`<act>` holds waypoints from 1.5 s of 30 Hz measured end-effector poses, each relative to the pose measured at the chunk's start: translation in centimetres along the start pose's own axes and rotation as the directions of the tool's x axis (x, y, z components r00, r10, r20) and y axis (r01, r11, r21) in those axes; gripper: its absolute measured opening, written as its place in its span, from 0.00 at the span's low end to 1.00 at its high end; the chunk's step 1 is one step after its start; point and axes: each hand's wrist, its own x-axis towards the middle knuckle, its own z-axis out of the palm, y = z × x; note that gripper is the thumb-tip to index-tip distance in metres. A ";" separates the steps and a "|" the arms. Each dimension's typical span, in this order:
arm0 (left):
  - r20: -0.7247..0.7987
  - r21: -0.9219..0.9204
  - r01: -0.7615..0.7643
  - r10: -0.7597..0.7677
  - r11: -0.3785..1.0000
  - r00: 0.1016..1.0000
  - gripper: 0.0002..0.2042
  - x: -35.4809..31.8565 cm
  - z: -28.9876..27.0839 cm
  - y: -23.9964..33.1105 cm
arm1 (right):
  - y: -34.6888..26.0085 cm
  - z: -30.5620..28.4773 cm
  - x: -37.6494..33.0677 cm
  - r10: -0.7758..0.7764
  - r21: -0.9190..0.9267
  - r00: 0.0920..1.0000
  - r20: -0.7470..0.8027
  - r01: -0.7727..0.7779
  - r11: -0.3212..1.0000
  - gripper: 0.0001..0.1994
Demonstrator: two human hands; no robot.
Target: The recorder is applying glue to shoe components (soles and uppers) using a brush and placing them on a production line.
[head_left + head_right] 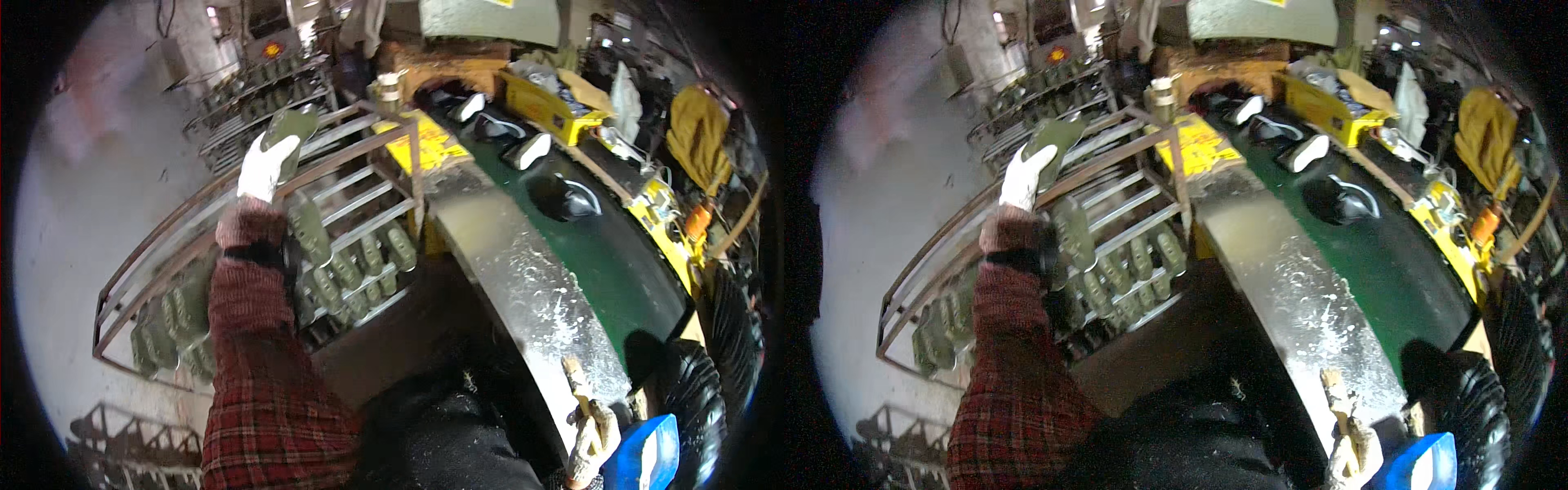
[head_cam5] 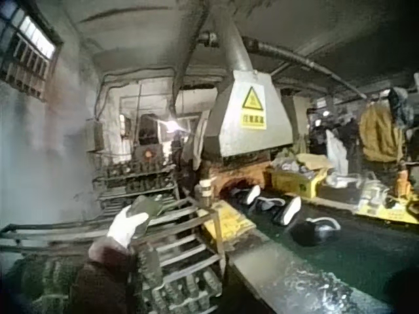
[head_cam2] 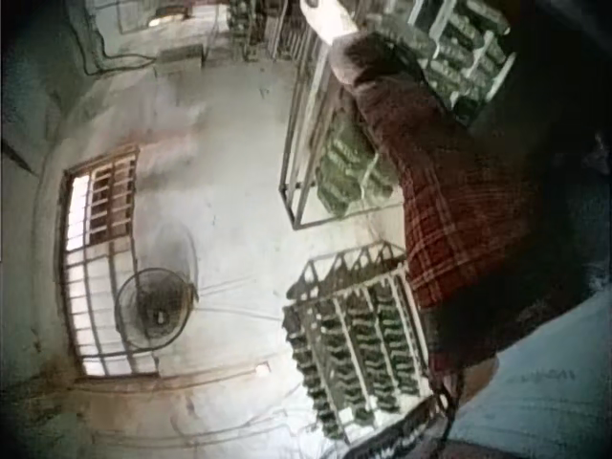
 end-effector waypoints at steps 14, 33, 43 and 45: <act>0.888 -0.458 0.873 -0.054 -0.166 0.456 0.35 -18.3 17.3 -0.1 | -6.0 -18.6 -5.8 -0.294 -0.396 0.452 -0.842 -0.149 0.906 0.13; 0.806 0.194 0.951 -0.513 -0.239 -0.293 0.35 -35.2 19.9 1.2 | -9.1 -13.1 -3.8 -0.069 -0.270 0.798 -0.599 -0.120 0.955 0.08; 0.913 0.405 0.788 0.161 -0.464 -0.374 0.45 -35.1 21.1 -8.5 | 2.1 5.5 13.6 0.126 0.031 0.989 -0.082 -0.123 0.992 0.11; 0.918 0.392 0.750 0.179 -0.533 -0.353 0.42 -35.5 20.9 -10.2 | 2.9 3.1 11.7 0.135 -0.205 0.991 0.006 -0.131 0.970 0.11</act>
